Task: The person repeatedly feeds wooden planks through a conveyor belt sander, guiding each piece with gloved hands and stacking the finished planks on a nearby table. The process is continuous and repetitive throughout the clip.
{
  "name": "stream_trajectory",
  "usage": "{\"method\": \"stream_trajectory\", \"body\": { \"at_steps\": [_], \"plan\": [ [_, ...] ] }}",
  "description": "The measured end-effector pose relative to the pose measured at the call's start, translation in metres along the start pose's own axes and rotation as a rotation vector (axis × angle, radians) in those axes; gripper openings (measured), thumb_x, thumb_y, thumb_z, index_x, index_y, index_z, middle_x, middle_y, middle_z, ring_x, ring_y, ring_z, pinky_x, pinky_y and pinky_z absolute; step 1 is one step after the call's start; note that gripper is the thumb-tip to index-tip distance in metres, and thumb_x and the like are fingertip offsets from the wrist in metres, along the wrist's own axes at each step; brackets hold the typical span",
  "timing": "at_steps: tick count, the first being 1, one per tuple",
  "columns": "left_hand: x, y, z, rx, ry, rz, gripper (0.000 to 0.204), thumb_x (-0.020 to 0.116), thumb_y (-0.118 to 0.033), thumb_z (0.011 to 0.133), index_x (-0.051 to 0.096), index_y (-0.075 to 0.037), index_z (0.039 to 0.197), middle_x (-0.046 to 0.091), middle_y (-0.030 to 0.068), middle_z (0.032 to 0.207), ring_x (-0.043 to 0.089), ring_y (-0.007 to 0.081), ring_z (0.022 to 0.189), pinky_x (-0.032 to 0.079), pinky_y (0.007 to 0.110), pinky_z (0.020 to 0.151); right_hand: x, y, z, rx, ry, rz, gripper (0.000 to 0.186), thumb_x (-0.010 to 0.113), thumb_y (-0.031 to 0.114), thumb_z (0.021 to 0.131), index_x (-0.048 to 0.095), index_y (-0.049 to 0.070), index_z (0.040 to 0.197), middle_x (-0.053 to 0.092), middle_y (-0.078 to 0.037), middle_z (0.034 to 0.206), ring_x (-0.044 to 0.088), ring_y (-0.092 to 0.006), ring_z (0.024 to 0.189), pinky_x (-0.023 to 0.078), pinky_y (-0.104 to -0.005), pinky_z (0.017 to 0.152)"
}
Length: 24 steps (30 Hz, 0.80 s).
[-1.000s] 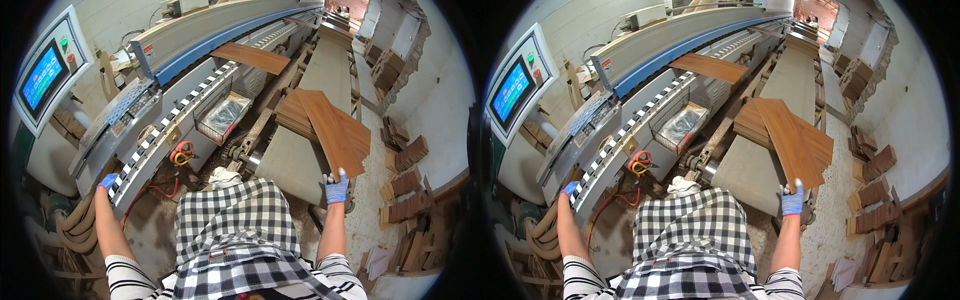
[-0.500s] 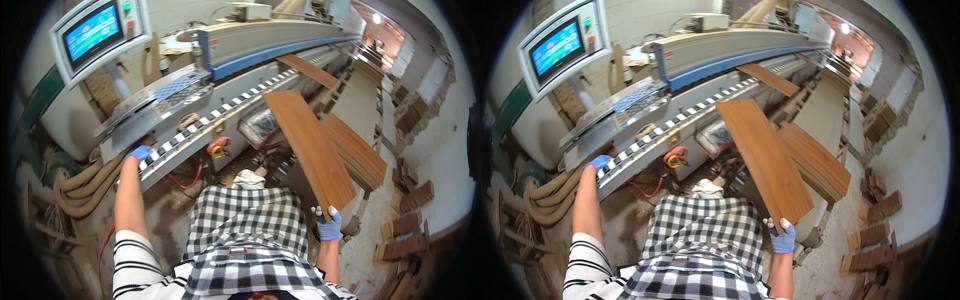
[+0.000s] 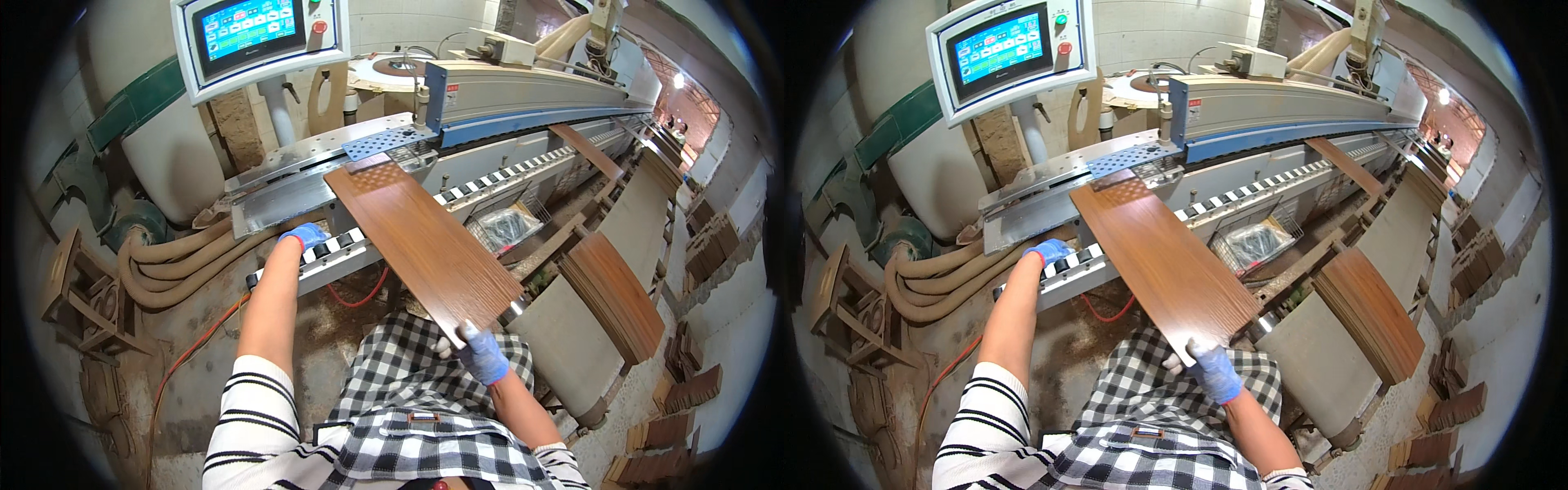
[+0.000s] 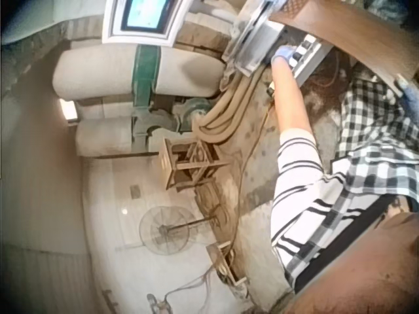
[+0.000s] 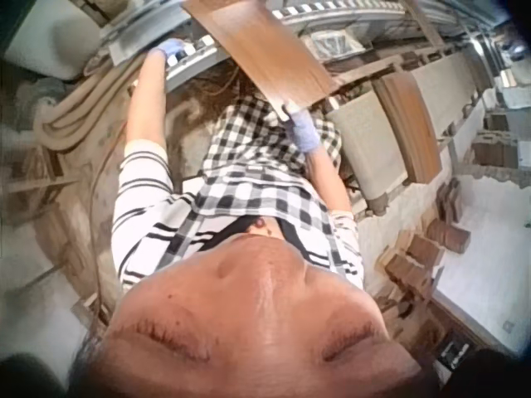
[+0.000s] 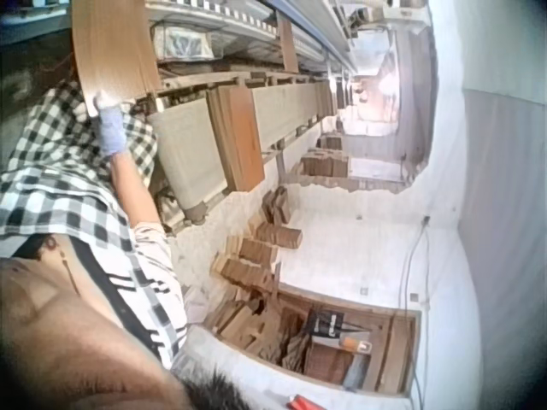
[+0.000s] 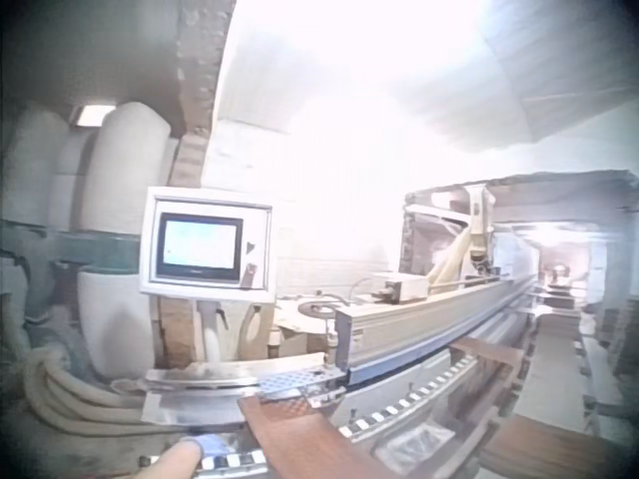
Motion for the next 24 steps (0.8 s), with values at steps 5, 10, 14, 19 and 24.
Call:
{"method": "stream_trajectory", "body": {
  "at_steps": [5, 10, 14, 19, 24],
  "plan": [
    [-0.003, -0.007, -0.001, 0.007, -0.011, 0.034, 0.051, 0.05, -0.047, 0.081, 0.061, -0.004, 0.104, 0.059, 0.0176, 0.108, 0.054, 0.0338, 0.102, 0.042, 0.04, 0.086, 0.025, -0.018, 0.035, 0.175, 0.264, 0.129, 0.032, 0.068, 0.025, 0.074, 0.059, 0.0, 0.092, 0.061, -0.009, 0.081, 0.057, -0.0169, 0.073, 0.046, -0.0304, 0.073],
    [-0.005, -0.007, -0.003, 0.029, -0.013, 0.054, 0.047, 0.05, -0.044, 0.081, 0.061, -0.004, 0.103, 0.059, 0.0188, 0.108, 0.053, 0.0349, 0.103, 0.041, 0.041, 0.087, 0.054, -0.017, 0.038, 0.131, 0.397, 0.031, 0.043, 0.067, 0.028, 0.076, 0.055, -0.002, 0.105, 0.061, -0.009, 0.084, 0.057, -0.0148, 0.074, 0.046, -0.0259, 0.071],
    [-0.004, -0.004, -0.002, -0.005, 0.0, 0.057, 0.048, 0.048, -0.044, 0.082, 0.061, -0.004, 0.105, 0.057, 0.0188, 0.111, 0.052, 0.0352, 0.105, 0.041, 0.041, 0.088, 0.054, -0.01, 0.032, 0.161, 0.328, -0.148, 0.049, 0.064, 0.031, 0.079, 0.05, -0.003, 0.112, 0.062, -0.01, 0.085, 0.056, -0.0138, 0.073, 0.045, -0.0238, 0.069],
    [-0.01, -0.022, -0.012, -0.027, -0.003, 0.076, 0.051, 0.045, -0.045, 0.083, 0.058, -0.004, 0.11, 0.055, 0.0185, 0.115, 0.051, 0.0352, 0.107, 0.04, 0.041, 0.091, 0.032, -0.019, 0.032, 0.022, 0.227, -0.258, 0.039, 0.06, 0.029, 0.082, 0.055, -0.003, 0.104, 0.062, -0.011, 0.086, 0.057, -0.0142, 0.075, 0.046, -0.0253, 0.071],
    [-0.014, -0.021, -0.017, -0.029, 0.011, 0.073, 0.051, 0.044, -0.044, 0.083, 0.057, -0.004, 0.112, 0.054, 0.0183, 0.117, 0.05, 0.0342, 0.109, 0.039, 0.041, 0.092, 0.012, -0.019, 0.028, 0.065, 0.029, -0.127, 0.037, 0.06, 0.03, 0.083, 0.057, -0.004, 0.098, 0.062, -0.011, 0.083, 0.058, -0.0155, 0.074, 0.048, -0.0258, 0.07]
  ]
}}
Point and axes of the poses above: each hand's wrist, its own z-axis towards the middle knuckle, its own x-axis out of the palm, y = z × x, the point moved 2 cm from there along z, towards the middle knuckle
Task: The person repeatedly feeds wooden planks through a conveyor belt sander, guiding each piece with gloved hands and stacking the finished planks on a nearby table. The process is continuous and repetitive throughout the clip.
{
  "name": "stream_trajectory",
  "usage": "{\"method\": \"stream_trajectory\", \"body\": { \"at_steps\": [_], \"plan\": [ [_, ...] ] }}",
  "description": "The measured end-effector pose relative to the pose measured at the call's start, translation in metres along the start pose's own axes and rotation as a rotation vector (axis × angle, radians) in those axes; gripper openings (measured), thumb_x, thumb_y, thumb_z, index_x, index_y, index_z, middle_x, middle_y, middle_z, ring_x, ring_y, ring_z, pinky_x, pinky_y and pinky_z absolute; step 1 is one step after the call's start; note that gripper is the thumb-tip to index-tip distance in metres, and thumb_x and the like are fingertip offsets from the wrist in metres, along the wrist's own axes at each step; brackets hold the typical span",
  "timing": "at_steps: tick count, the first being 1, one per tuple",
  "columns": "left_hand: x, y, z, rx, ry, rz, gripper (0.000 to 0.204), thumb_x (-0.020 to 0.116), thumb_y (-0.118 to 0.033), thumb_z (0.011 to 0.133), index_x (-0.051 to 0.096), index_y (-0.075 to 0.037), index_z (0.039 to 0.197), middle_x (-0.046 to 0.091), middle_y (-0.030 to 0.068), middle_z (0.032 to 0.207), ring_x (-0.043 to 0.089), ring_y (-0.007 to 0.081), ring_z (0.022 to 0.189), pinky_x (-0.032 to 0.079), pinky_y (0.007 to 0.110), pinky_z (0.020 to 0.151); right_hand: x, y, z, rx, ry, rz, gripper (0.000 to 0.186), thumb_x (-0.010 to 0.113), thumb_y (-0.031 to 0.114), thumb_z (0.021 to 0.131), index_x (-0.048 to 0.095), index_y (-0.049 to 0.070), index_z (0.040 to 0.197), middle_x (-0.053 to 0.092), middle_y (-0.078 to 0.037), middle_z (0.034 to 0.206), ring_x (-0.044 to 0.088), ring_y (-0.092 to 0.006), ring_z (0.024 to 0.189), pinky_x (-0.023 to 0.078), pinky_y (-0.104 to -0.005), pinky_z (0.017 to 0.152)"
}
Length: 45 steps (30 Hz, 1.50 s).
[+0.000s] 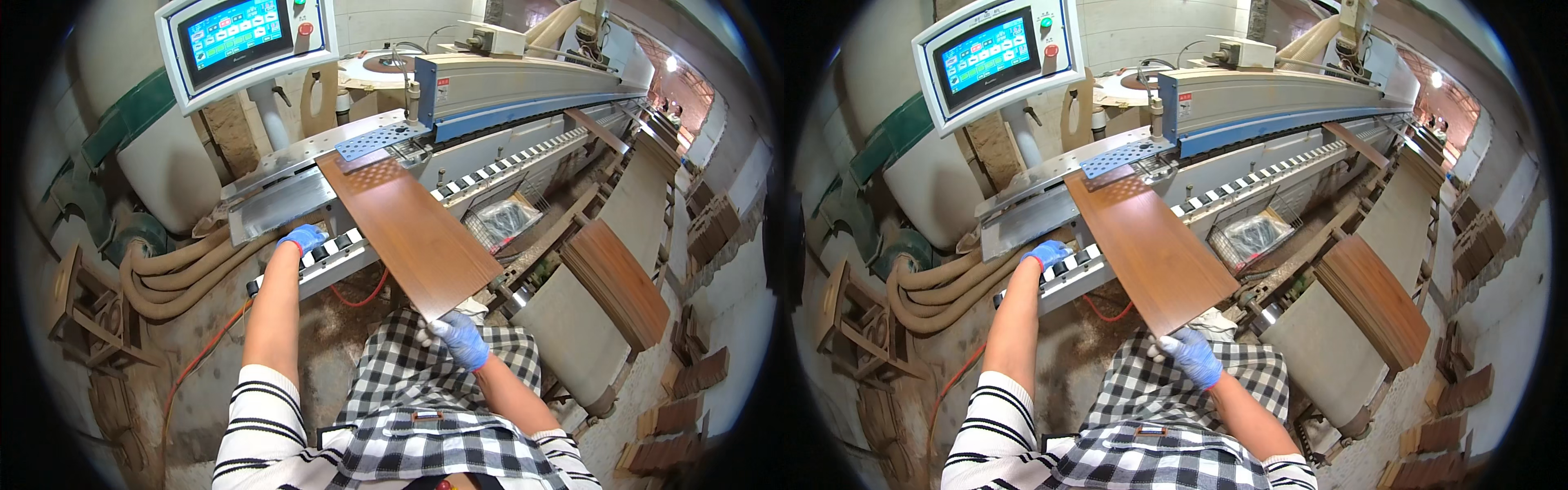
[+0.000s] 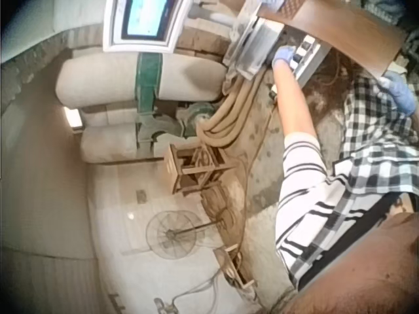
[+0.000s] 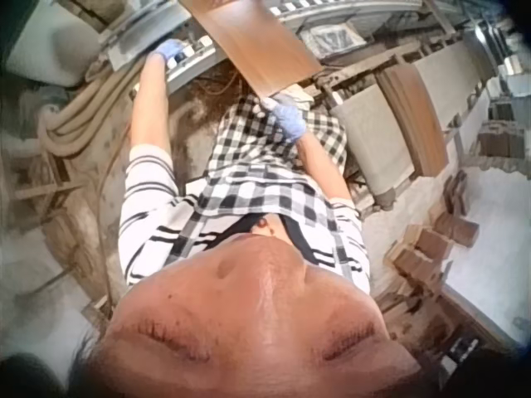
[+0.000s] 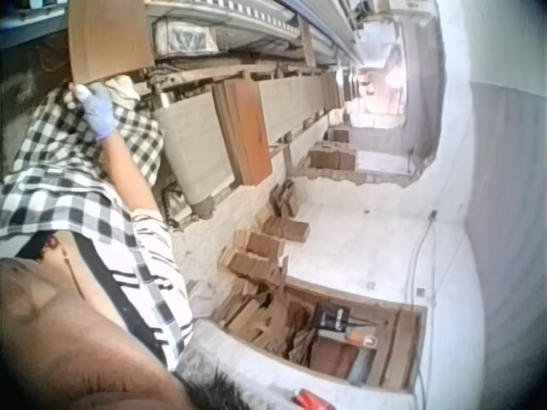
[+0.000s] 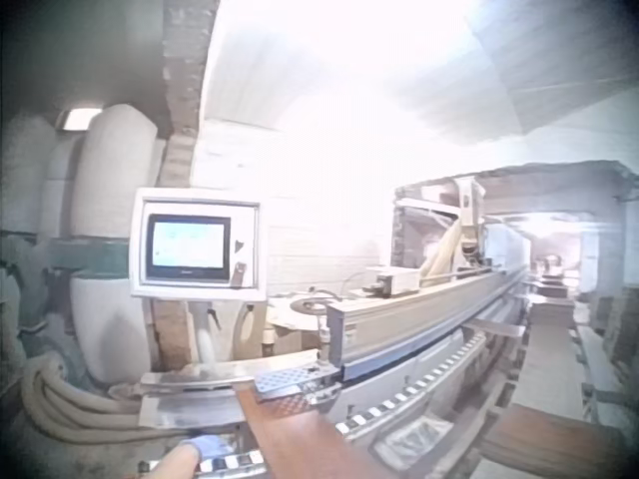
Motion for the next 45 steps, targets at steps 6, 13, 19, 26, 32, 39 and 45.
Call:
{"method": "stream_trajectory", "body": {
  "at_steps": [6, 13, 19, 26, 32, 39, 45],
  "plan": [
    [0.002, 0.003, 0.003, 0.031, -0.041, -0.035, 0.047, 0.048, -0.042, 0.082, 0.058, -0.005, 0.109, 0.056, 0.0179, 0.114, 0.052, 0.0345, 0.106, 0.04, 0.04, 0.09, -0.04, 0.003, 0.002, -0.091, -0.204, 0.074, 0.039, 0.059, 0.036, 0.084, 0.057, -0.002, 0.087, 0.061, -0.009, 0.071, 0.057, -0.0127, 0.059, 0.048, -0.0223, 0.056],
    [0.009, 0.012, 0.01, 0.07, -0.077, -0.026, 0.043, 0.049, -0.041, 0.084, 0.061, -0.004, 0.101, 0.063, 0.0165, 0.097, 0.058, 0.0302, 0.089, 0.044, 0.038, 0.079, -0.093, 0.017, 0.013, -0.128, -0.397, 0.228, 0.034, 0.059, 0.037, 0.084, 0.055, 0.003, 0.079, 0.058, -0.006, 0.06, 0.055, -0.0143, 0.052, 0.043, -0.0229, 0.046],
    [0.01, 0.016, 0.013, 0.1, 0.011, -0.108, 0.045, 0.049, -0.042, 0.084, 0.06, -0.003, 0.105, 0.06, 0.0185, 0.107, 0.057, 0.0332, 0.097, 0.043, 0.039, 0.084, -0.132, 0.043, 0.01, -0.199, -0.604, 0.057, 0.033, 0.059, 0.034, 0.085, 0.057, 0.001, 0.082, 0.057, -0.004, 0.068, 0.052, -0.0096, 0.054, 0.042, -0.0205, 0.047],
    [0.008, 0.028, 0.011, 0.053, 0.041, -0.255, 0.041, 0.054, -0.038, 0.082, 0.063, -0.004, 0.103, 0.064, 0.0119, 0.098, 0.057, 0.0224, 0.09, 0.043, 0.034, 0.084, -0.244, 0.024, -0.066, -0.301, -1.024, 0.091, 0.044, 0.053, 0.022, 0.088, 0.039, 0.012, 0.128, 0.058, -0.003, 0.073, 0.051, -0.0082, 0.057, 0.044, -0.0251, 0.048],
    [0.016, 0.097, 0.039, 0.053, 0.009, -0.302, 0.03, 0.049, -0.023, 0.087, 0.061, -0.001, 0.104, 0.062, 0.0045, 0.093, 0.053, 0.0168, 0.085, 0.043, 0.031, 0.08, -0.407, -0.003, -0.233, -0.49, -1.71, -0.004, 0.066, 0.052, 0.012, 0.087, 0.014, 0.021, 0.14, 0.053, -0.001, 0.069, 0.044, -0.008, 0.048, 0.037, -0.0227, 0.039],
    [0.023, 0.125, 0.055, -0.12, 0.016, -0.451, 0.041, 0.051, -0.037, 0.083, 0.059, -0.007, 0.108, 0.06, 0.0074, 0.099, 0.051, 0.0214, 0.091, 0.041, 0.035, 0.082, -0.489, 0.027, -0.323, -0.209, -1.983, -0.133, 0.065, 0.054, 0.023, 0.087, 0.016, 0.017, 0.139, 0.054, -0.009, 0.06, 0.044, -0.0112, 0.04, 0.035, -0.0261, 0.037],
    [0.037, 0.167, 0.055, -0.254, -0.003, -0.455, 0.034, 0.045, -0.027, 0.09, 0.058, -0.004, 0.111, 0.058, 0.0053, 0.106, 0.049, 0.0172, 0.098, 0.038, 0.033, 0.088, -0.502, 0.029, -0.315, -0.128, -2.0, -0.344, 0.051, 0.058, 0.035, 0.084, 0.038, 0.01, 0.123, 0.056, -0.011, 0.066, 0.048, -0.0143, 0.043, 0.04, -0.0288, 0.041]
  ]
}}
Point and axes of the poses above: each hand's wrist, its own z-axis towards the middle knuckle, its own x-axis out of the palm, y = z × x, the point moved 2 cm from there along z, towards the middle knuckle
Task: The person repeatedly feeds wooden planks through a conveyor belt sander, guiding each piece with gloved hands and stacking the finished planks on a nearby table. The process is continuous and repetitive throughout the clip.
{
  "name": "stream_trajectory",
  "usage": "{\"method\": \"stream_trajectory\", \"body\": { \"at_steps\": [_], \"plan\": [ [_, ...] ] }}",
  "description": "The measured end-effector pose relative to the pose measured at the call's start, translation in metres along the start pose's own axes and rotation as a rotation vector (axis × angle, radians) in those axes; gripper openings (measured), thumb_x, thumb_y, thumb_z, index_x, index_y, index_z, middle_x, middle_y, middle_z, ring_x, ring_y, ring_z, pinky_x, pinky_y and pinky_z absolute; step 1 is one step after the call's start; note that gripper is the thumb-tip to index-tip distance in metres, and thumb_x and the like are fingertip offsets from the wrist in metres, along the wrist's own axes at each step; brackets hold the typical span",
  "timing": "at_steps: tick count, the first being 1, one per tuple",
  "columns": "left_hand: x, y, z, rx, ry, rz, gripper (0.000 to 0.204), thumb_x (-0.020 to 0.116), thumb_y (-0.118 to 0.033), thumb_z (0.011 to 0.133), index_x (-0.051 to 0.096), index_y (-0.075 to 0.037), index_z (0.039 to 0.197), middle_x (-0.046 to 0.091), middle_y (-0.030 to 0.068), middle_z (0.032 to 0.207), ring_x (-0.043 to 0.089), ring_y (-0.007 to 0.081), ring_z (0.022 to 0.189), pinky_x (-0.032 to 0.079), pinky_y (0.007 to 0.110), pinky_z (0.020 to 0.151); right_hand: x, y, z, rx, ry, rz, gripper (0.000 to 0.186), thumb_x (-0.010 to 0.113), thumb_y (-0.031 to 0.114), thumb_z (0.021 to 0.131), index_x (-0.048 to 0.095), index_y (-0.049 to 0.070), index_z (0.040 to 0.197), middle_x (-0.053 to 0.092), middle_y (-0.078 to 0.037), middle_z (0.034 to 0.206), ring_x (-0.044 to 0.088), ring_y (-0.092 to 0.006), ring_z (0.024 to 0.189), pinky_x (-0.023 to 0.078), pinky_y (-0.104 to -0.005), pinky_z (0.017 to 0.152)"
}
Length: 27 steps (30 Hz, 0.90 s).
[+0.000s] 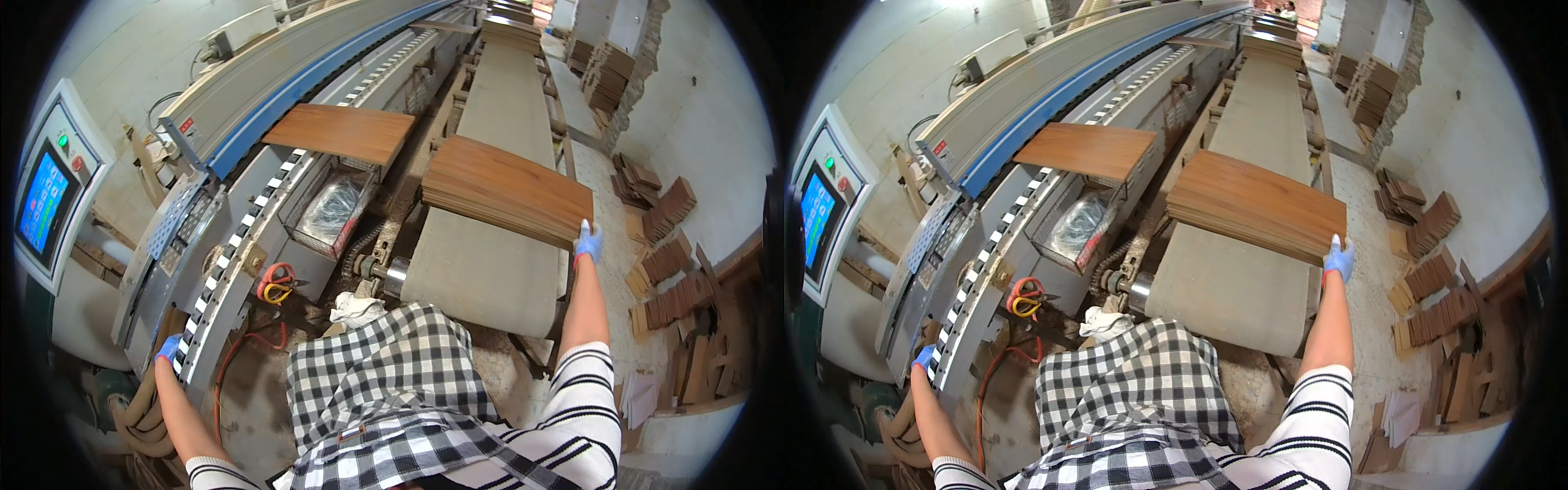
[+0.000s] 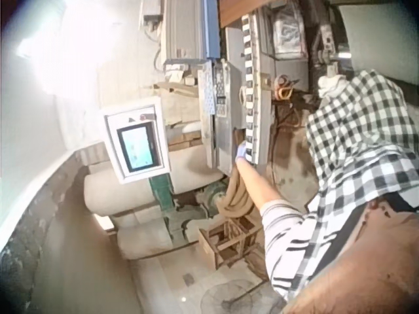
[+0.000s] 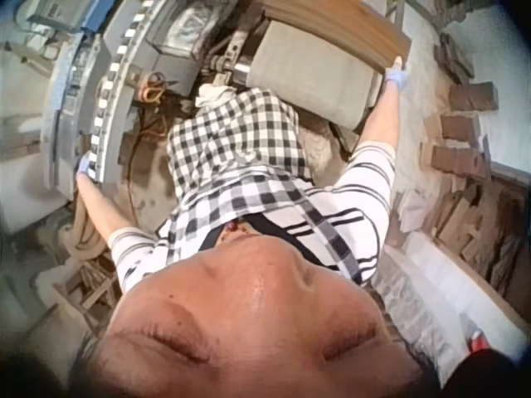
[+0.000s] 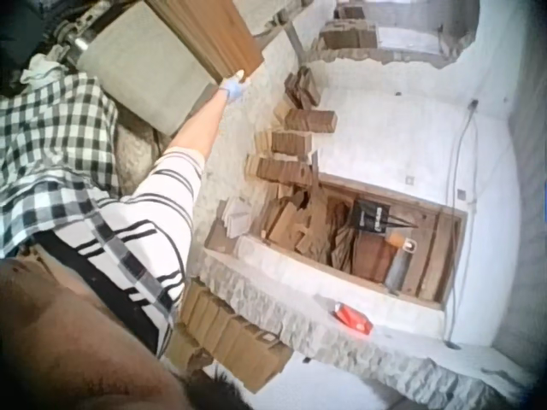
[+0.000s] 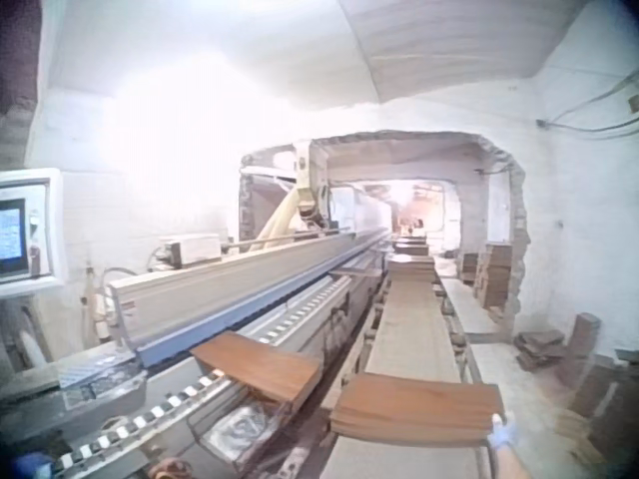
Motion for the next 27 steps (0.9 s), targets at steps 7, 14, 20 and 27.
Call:
{"method": "stream_trajectory", "body": {
  "at_steps": [7, 14, 20, 27],
  "plan": [
    [0.004, 0.01, 0.012, 0.195, 0.008, 0.361, 0.034, 0.044, -0.023, 0.089, 0.057, -0.003, 0.113, 0.058, 0.0104, 0.114, 0.053, 0.0205, 0.106, 0.039, 0.033, 0.093, 0.015, -0.046, -0.006, -0.021, -0.013, 0.451, 0.02, 0.057, 0.023, 0.085, 0.046, 0.008, 0.093, 0.051, -0.004, 0.068, 0.051, -0.0123, 0.051, 0.04, -0.0242, 0.043],
    [0.015, -0.062, -0.031, 0.285, 0.004, 0.314, 0.036, 0.048, -0.03, 0.087, 0.06, -0.002, 0.108, 0.063, 0.0121, 0.105, 0.057, 0.0211, 0.095, 0.042, 0.032, 0.088, -0.037, -0.041, -0.149, 0.445, 0.384, 1.041, 0.013, 0.058, 0.024, 0.079, 0.053, 0.015, 0.088, 0.051, -0.001, 0.06, 0.046, -0.0124, 0.048, 0.046, -0.0335, 0.059],
    [0.024, -0.101, -0.065, 0.276, 0.021, 0.258, 0.034, 0.051, -0.031, 0.084, 0.064, -0.005, 0.102, 0.064, 0.0073, 0.098, 0.057, 0.019, 0.091, 0.042, 0.033, 0.085, -0.062, -0.01, -0.24, 0.554, 0.591, 0.834, 0.027, 0.065, 0.018, 0.076, 0.053, 0.01, 0.099, 0.059, -0.007, 0.073, 0.055, -0.0189, 0.057, 0.051, -0.0421, 0.067],
    [0.028, -0.108, -0.07, 0.196, 0.071, 0.189, 0.031, 0.052, -0.032, 0.08, 0.065, -0.012, 0.1, 0.063, 0.0028, 0.092, 0.055, 0.0159, 0.082, 0.045, 0.033, 0.076, -0.073, 0.004, -0.285, 0.42, 0.903, 0.916, 0.042, 0.061, 0.014, 0.074, 0.047, 0.001, 0.112, 0.059, -0.013, 0.089, 0.06, -0.0232, 0.07, 0.054, -0.0405, 0.069]
  ]
}}
Point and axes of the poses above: each hand's wrist, its own z-axis towards the middle knuckle, its own x-axis out of the palm, y = z × x, the point moved 2 cm from there along z, towards the middle knuckle
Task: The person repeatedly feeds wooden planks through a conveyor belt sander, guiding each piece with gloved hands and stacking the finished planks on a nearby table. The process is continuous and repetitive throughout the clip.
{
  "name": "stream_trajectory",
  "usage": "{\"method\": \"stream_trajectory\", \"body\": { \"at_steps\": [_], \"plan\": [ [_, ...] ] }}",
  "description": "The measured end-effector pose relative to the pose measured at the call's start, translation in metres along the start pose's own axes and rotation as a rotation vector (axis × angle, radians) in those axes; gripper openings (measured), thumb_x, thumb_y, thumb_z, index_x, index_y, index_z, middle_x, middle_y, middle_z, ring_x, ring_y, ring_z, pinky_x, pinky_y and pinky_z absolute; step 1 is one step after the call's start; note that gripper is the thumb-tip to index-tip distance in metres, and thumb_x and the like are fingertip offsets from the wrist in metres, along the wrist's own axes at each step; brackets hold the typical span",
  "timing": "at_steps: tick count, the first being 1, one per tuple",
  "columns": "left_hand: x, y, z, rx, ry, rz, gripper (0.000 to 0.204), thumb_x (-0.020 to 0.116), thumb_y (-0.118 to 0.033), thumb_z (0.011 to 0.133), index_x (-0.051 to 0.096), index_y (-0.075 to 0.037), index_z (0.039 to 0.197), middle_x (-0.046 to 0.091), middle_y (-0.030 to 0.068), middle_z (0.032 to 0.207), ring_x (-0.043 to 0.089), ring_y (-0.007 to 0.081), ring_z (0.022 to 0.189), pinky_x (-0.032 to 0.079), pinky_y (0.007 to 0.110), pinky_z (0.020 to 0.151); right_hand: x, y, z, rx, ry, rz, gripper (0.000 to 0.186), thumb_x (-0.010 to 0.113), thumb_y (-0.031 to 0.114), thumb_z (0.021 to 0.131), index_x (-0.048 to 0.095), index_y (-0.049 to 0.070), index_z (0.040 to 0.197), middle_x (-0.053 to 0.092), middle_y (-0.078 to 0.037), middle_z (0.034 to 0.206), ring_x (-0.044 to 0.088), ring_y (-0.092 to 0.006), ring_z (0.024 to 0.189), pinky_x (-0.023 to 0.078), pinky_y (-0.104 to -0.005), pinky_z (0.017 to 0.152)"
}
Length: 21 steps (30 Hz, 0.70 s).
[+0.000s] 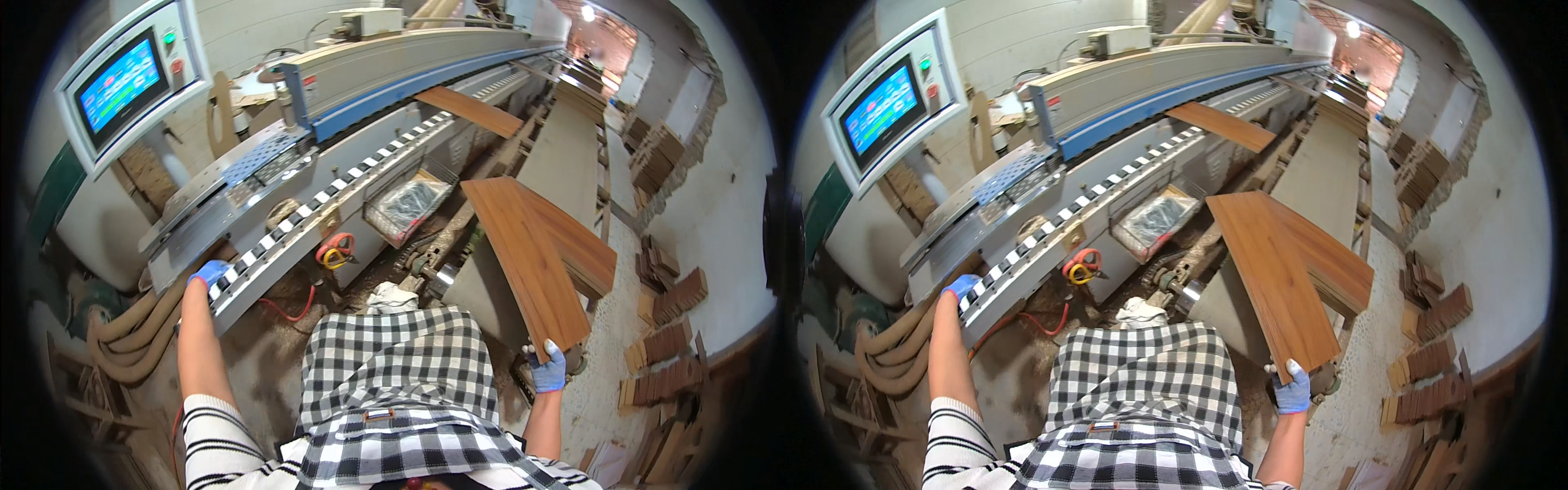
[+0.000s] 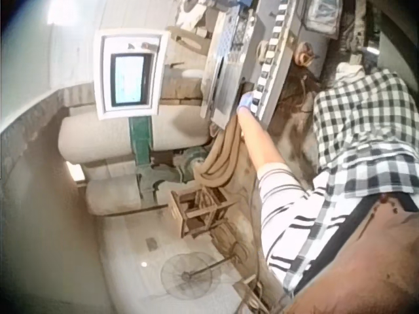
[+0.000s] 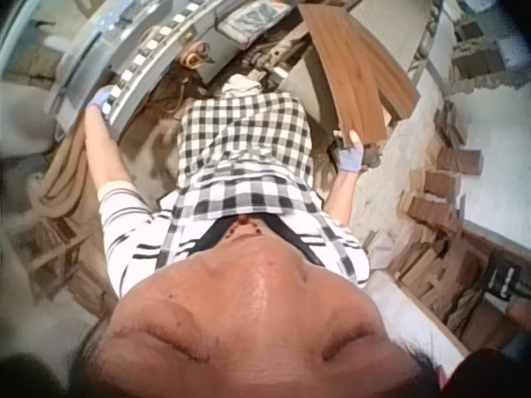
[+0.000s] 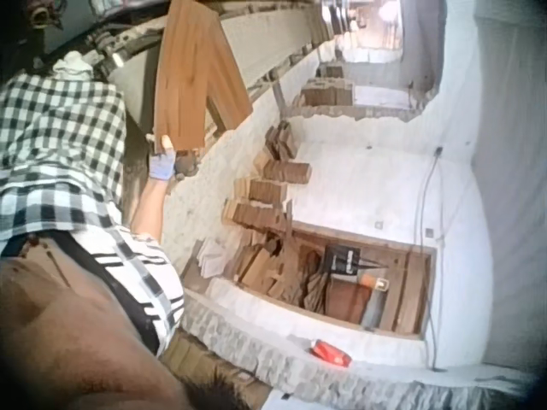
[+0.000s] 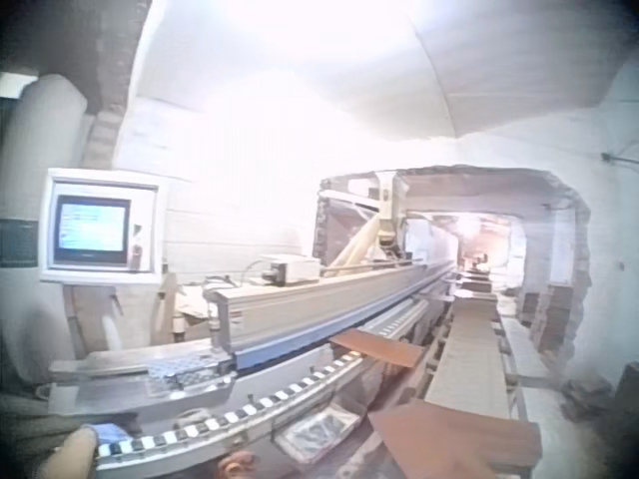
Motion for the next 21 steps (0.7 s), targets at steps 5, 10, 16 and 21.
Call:
{"method": "stream_trajectory", "body": {
  "at_steps": [5, 10, 16, 21],
  "plan": [
    [0.003, -0.016, -0.008, 0.009, -0.066, 0.052, 0.031, 0.055, -0.035, 0.079, 0.067, -0.012, 0.096, 0.063, 0.0021, 0.088, 0.056, 0.0151, 0.078, 0.045, 0.032, 0.074, 0.05, -0.027, -0.006, 0.1, 0.143, 0.011, 0.046, 0.06, 0.017, 0.071, 0.047, 0.0, 0.112, 0.061, -0.015, 0.088, 0.061, -0.0253, 0.068, 0.053, -0.0421, 0.067],
    [0.003, -0.038, -0.019, -0.024, -0.102, 0.147, 0.035, 0.053, -0.038, 0.08, 0.067, -0.01, 0.095, 0.064, 0.0044, 0.087, 0.055, 0.0166, 0.078, 0.044, 0.033, 0.074, 0.144, -0.057, -0.015, 0.263, 0.304, -0.045, 0.055, 0.062, 0.013, 0.067, 0.044, -0.001, 0.117, 0.056, -0.014, 0.103, 0.059, -0.0275, 0.083, 0.054, -0.0429, 0.071],
    [0.004, -0.029, -0.01, 0.027, -0.017, 0.163, 0.046, 0.047, -0.044, 0.083, 0.062, -0.006, 0.104, 0.06, 0.0155, 0.107, 0.056, 0.0316, 0.099, 0.042, 0.039, 0.086, 0.229, -0.118, -0.017, 0.387, 0.538, -0.091, 0.054, 0.062, 0.014, 0.073, 0.041, -0.003, 0.119, 0.053, -0.015, 0.108, 0.058, -0.0269, 0.093, 0.055, -0.0388, 0.072],
    [0.003, -0.048, -0.022, 0.061, -0.032, 0.29, 0.045, 0.047, -0.045, 0.084, 0.062, -0.009, 0.106, 0.059, 0.0131, 0.112, 0.054, 0.0323, 0.103, 0.04, 0.039, 0.09, 0.283, -0.146, -0.035, 0.571, 0.905, -0.308, 0.044, 0.064, 0.032, 0.079, 0.051, -0.002, 0.105, 0.061, -0.014, 0.085, 0.06, -0.0189, 0.068, 0.051, -0.0292, 0.061]
  ]
}}
Point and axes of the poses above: each hand's wrist, its own z-axis towards the middle knuckle, its own x-axis out of the palm, y = z × x, the point moved 2 cm from there along z, towards the middle knuckle
